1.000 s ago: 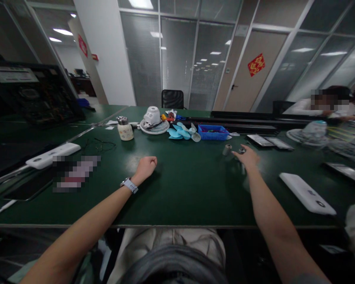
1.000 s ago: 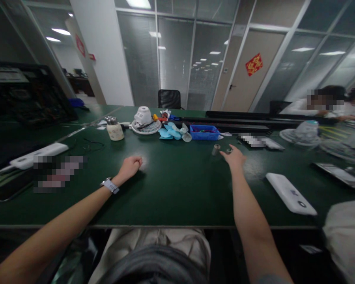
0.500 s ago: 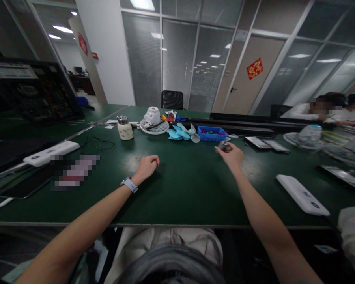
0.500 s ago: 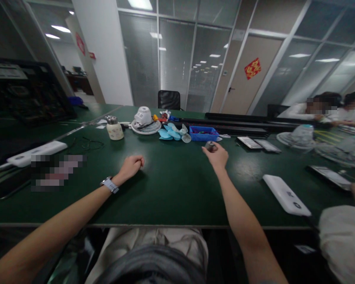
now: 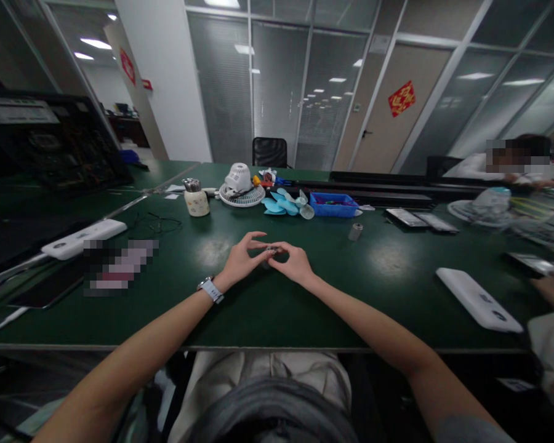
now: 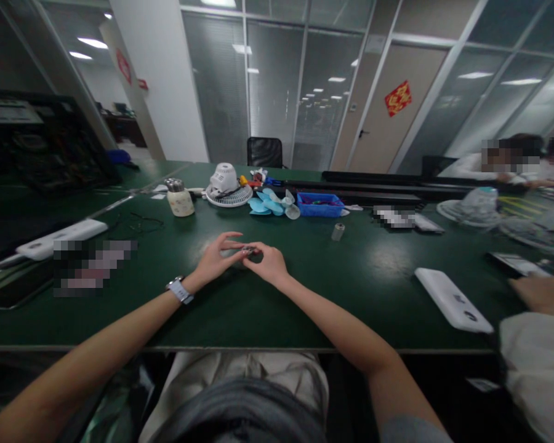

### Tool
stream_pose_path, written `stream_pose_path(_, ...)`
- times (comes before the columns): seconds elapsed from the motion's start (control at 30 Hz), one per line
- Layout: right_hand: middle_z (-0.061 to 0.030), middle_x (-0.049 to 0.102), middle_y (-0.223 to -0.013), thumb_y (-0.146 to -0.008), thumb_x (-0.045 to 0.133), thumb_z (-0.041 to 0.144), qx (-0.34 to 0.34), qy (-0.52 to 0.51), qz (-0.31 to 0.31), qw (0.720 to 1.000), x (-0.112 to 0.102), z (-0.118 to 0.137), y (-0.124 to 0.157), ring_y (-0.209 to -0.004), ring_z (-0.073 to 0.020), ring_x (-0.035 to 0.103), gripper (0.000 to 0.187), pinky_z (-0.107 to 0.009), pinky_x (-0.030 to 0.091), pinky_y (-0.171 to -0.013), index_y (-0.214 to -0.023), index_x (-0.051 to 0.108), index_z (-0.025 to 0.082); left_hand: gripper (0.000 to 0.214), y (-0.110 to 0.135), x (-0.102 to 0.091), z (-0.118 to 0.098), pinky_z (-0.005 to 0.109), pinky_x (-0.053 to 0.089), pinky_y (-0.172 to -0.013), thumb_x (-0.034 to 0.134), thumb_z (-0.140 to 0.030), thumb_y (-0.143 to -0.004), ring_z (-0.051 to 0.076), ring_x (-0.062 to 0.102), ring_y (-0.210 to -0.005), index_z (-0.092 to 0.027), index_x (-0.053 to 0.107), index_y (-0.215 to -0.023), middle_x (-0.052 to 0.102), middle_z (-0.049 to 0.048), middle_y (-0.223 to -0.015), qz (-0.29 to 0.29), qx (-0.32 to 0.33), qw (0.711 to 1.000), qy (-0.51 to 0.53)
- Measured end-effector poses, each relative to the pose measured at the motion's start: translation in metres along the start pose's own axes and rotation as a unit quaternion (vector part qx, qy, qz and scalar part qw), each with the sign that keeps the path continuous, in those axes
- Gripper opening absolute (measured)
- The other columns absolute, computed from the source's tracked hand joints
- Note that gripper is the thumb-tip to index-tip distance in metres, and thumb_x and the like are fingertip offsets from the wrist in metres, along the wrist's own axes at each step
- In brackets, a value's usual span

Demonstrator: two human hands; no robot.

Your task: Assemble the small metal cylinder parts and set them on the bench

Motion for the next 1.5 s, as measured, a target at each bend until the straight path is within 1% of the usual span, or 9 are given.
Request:
stream_pose_path(0.2,-0.0009,0.071,-0.09,-0.069,0.074,0.041,0.018,-0.068,0.029,0.997,0.02,-0.012,0.0,-0.089,-0.0201,0.067,0.053,-0.037,0.051,-0.082,-0.113,0.05,0.025,0.056,0.0,-0.007,-0.005,0.04,0.052,-0.09,0.072,-0.037,-0.072,0.024,0.066,-0.101,-0.021,0.052,-0.121,0.07,0.0087,-0.106,-0.046,-0.002,0.999,-0.013)
stream_pose_path(0.43,-0.0008,0.071,-0.086,-0.066,0.076,0.038,0.033,-0.12,0.034,0.992,0.024,-0.015,-0.002,-0.083,-0.0188,0.068,0.037,-0.034,0.053,-0.079,-0.093,0.056,0.023,0.044,-0.003,-0.008,0.001,0.037,0.055,-0.082,0.07,-0.039,-0.074,0.022,0.068,-0.093,-0.018,0.057,-0.11,0.07,0.0099,-0.102,-0.077,-0.016,0.997,0.025)
stream_pose_path(0.6,-0.0049,0.071,-0.093,-0.066,0.077,0.033,0.06,-0.158,-0.016,0.986,0.016,-0.023,0.0,-0.086,-0.0196,0.068,0.036,-0.035,0.054,-0.079,-0.095,0.059,0.02,0.043,-0.006,-0.026,0.002,0.036,0.055,-0.084,0.07,-0.041,-0.075,0.02,0.069,-0.09,-0.016,0.056,-0.107,0.069,0.0109,-0.104,-0.117,0.007,0.992,0.043)
stream_pose_path(0.67,-0.0074,0.071,-0.096,-0.067,0.076,0.032,0.087,-0.202,-0.032,0.975,0.011,-0.032,0.002,-0.087,-0.0202,0.068,0.038,-0.036,0.054,-0.08,-0.098,0.06,0.019,0.044,-0.007,-0.032,0.01,0.037,0.053,-0.087,0.069,-0.041,-0.075,0.021,0.069,-0.093,-0.016,0.056,-0.11,0.069,0.0118,-0.106,-0.105,0.002,0.994,0.031)
stream_pose_path(0.83,-0.0086,0.071,-0.101,-0.073,0.073,0.027,0.175,-0.346,-0.009,0.922,0.01,-0.052,0.008,-0.09,-0.0192,0.068,0.034,-0.035,0.052,-0.088,-0.104,0.062,0.017,0.047,-0.007,-0.02,0.039,0.041,0.046,-0.096,0.067,-0.043,-0.076,0.023,0.066,-0.103,-0.018,0.057,-0.115,0.073,0.0088,-0.099,0.018,-0.035,0.998,-0.039)
stream_pose_path(1.0,-0.0104,0.072,-0.097,-0.087,0.06,0.028,0.259,-0.494,0.022,0.83,0.022,-0.058,0.014,-0.084,-0.0167,0.068,0.019,-0.029,0.052,-0.082,-0.099,0.064,0.013,0.046,-0.004,-0.003,0.053,0.037,0.044,-0.096,0.066,-0.04,-0.077,0.022,0.066,-0.102,-0.021,0.058,-0.118,0.075,0.004,-0.096,0.101,-0.068,0.988,-0.098)
stream_pose_path(1.17,-0.0118,0.071,-0.101,-0.095,0.046,0.029,0.324,-0.576,0.038,0.749,0.028,-0.057,0.018,-0.085,-0.0149,0.068,0.026,-0.026,0.053,-0.077,-0.106,0.062,0.013,0.055,-0.005,-0.007,0.05,0.036,0.044,-0.094,0.068,-0.046,-0.074,0.024,0.065,-0.105,-0.023,0.057,-0.123,0.072,0.0051,-0.107,0.08,-0.062,0.986,-0.13)
stream_pose_path(1.3,-0.0102,0.071,-0.102,-0.096,0.043,0.031,0.349,-0.588,0.045,0.729,0.027,-0.058,0.018,-0.083,-0.013,0.067,0.028,-0.024,0.054,-0.073,-0.104,0.063,0.013,0.045,-0.008,-0.016,0.047,0.037,0.043,-0.095,0.056,-0.047,-0.083,0.024,0.061,-0.109,-0.022,0.06,-0.12,0.071,0.0067,-0.11,0.026,-0.046,0.987,-0.15)
stream_pose_path(1.5,-0.0077,0.071,-0.101,-0.096,0.044,0.036,0.377,-0.597,0.05,0.706,0.028,-0.059,0.02,-0.08,-0.0111,0.067,0.03,-0.022,0.054,-0.07,-0.103,0.063,0.014,0.038,-0.01,-0.029,0.04,0.036,0.042,-0.093,0.036,-0.027,-0.088,0.022,0.061,-0.1,-0.018,0.067,-0.108,0.074,0.0041,-0.097,-0.031,-0.065,0.983,-0.171)
Point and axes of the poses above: each hand's wrist, its own y-axis away from the middle knuckle, its own x-axis out of the palm, z = x × y, the point moved 9 cm from there along -y, towards the middle knuckle
